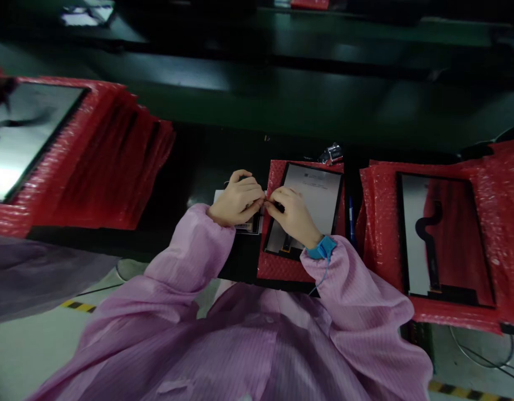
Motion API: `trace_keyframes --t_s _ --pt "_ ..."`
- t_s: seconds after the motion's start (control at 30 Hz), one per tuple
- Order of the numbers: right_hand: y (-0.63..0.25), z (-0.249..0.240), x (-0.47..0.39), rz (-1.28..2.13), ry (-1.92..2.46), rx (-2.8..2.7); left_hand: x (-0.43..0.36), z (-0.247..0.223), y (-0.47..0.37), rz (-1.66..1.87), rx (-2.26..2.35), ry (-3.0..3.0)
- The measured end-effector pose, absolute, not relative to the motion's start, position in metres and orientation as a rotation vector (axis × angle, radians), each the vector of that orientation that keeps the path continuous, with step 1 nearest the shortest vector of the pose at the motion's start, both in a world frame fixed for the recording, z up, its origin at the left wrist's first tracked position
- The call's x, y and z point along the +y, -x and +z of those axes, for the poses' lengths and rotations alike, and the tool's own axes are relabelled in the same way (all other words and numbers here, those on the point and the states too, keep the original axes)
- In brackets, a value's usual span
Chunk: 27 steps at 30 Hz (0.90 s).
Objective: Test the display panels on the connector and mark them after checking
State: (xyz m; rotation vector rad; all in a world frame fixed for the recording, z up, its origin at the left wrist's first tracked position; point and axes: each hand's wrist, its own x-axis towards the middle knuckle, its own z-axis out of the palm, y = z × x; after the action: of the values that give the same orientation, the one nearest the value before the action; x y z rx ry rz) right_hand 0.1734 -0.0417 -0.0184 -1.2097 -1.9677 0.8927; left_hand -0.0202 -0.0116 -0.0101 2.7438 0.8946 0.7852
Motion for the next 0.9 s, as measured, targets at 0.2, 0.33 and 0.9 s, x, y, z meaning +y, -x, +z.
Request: trace_keyframes --t_s 0.2,0.33,0.9 --pt "-0.199 -0.002 -0.035 1.211 1.125 -1.845 -0.009 -0.006 0.025 1.192 1.312 -2.373" --pt "-0.231 -0.001 -0.028 0.826 1.406 -1.631 -0.030 0.000 0.021 1.698 1.599 -2.132" --pt "-0.260 -0.031 0.019 0.167 2.113 -1.567 -0.176 -0.061 -0.036 0.760 1.384 -2.620"
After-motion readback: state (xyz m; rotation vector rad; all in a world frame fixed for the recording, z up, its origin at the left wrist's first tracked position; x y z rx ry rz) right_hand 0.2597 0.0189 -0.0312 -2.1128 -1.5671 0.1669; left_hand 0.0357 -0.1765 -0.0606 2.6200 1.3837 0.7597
